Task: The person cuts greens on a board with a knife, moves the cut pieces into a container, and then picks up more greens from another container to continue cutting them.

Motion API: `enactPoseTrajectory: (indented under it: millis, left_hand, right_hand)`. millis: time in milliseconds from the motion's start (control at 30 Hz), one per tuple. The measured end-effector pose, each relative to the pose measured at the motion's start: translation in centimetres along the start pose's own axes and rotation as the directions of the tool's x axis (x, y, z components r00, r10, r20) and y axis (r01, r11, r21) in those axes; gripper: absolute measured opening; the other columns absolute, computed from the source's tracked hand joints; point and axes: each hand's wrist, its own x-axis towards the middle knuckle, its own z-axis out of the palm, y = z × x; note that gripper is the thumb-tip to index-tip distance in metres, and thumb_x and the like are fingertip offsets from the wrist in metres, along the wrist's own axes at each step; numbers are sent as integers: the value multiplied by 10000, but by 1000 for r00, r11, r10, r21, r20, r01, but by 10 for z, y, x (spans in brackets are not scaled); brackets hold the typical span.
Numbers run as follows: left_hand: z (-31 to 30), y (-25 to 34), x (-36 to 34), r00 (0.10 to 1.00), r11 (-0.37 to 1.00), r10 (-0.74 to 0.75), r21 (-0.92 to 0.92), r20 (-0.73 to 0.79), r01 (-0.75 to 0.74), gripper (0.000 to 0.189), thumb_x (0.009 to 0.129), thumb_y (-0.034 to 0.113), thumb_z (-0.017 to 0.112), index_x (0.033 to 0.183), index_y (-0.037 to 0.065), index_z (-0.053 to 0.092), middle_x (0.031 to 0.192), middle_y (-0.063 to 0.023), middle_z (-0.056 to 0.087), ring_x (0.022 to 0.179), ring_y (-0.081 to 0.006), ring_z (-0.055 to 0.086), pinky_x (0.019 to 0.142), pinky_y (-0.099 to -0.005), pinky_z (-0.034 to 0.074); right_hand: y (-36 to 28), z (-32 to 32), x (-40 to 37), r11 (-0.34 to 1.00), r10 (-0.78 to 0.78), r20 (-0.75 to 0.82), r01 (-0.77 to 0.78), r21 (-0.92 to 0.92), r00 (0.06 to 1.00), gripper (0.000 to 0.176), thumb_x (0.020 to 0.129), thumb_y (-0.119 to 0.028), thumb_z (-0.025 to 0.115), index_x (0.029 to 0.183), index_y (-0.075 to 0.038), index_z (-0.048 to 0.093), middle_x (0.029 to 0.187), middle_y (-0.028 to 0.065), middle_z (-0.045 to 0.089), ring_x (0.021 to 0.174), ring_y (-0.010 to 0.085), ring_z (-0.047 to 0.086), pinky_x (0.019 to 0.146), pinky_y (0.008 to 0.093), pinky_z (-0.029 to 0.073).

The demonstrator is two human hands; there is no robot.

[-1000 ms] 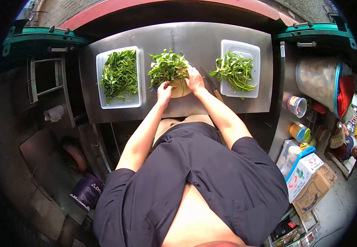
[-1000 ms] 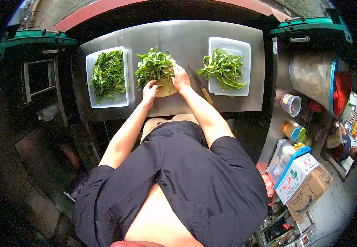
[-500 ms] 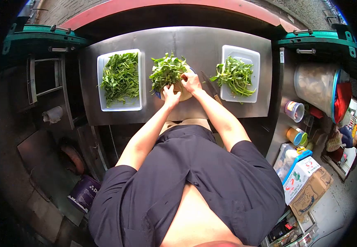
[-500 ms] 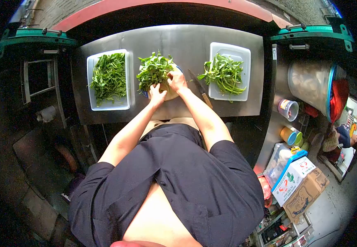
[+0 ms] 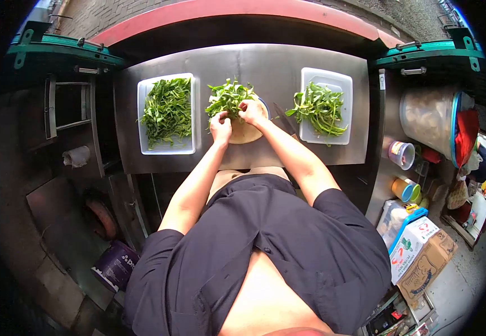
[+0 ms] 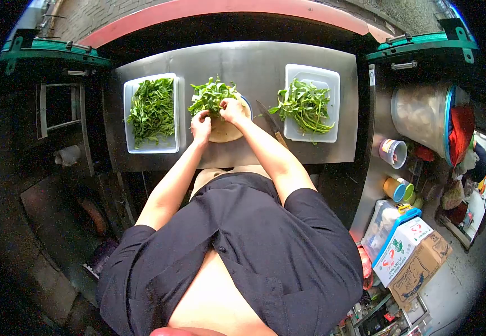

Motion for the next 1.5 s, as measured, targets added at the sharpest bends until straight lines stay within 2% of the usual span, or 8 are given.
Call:
enactPoseTrajectory:
  millis: [67,200,467,933,1100,1333,1433,1500]
  left_hand:
    - [4,16,-14,970,956,124,288,-210,-59,215,810,94,703,1019,51,729,986,-106,676,803,-212,652,787,-339,546]
    - [13,3,-19,1000,994,27,111,-2,-27,252,873,163,726,1095,43,740,1020,-124,745,877,-217,726,832,-347,576]
    - [12,16,-18,990,956,98,286,-107,-64,320,868,267,787,1050,6,747,951,-152,760,871,-273,738,817,-373,569]
    - [-24,-3,-29,971,979,119,188,-208,-80,249,910,260,786,950,14,782,760,-43,738,641,-92,645,618,-285,514]
    - [-36,-15,-46,965,974,-218,-88,-145,207,256,959,301,728,961,50,783,840,-49,738,654,-124,679,652,-305,557]
    - [-49,-52,-65,777,576,-602,-573,185,583,300,1040,328,587,1182,71,645,1137,-98,718,941,-224,718,791,-380,598]
    - [-48,-63,-74,784,492,-541,-641,305,589,393,1064,329,533,1314,27,565,1307,-139,649,1091,-282,679,948,-411,564]
    - [-46,-61,-77,811,580,-518,-585,272,567,342,1056,319,558,1248,42,615,1209,-117,680,1029,-244,694,881,-376,575]
  right_hand:
    - [27,15,10,1000,-10,3,10,4,1000,276,765,-170,792,1021,-80,745,937,88,760,879,208,727,828,354,581]
    - [43,25,9,996,57,30,-59,63,998,337,768,-200,802,1068,-59,739,969,91,765,889,195,727,836,347,581]
    - [26,22,-11,990,-100,66,93,105,993,215,826,-66,753,1038,-35,750,923,94,779,849,169,743,816,309,595]
    - [-13,25,33,999,-39,-66,39,-4,997,217,803,-139,811,1003,-68,767,929,100,775,865,205,739,843,345,582]
    - [-27,15,32,998,-42,-192,30,-63,980,288,774,-142,846,1007,-72,692,906,114,754,864,272,730,809,393,568]
    - [-26,1,-49,955,-296,-545,261,-142,785,364,795,19,570,1135,-83,648,1177,203,574,1140,387,569,997,464,474]
    - [8,31,-68,928,-372,-174,361,-95,912,230,811,-27,629,1037,-60,654,1050,174,615,1034,371,619,908,453,515]
    - [14,44,-78,890,-411,25,407,-205,911,229,820,-108,717,1039,-65,664,983,172,635,989,374,642,862,455,538]
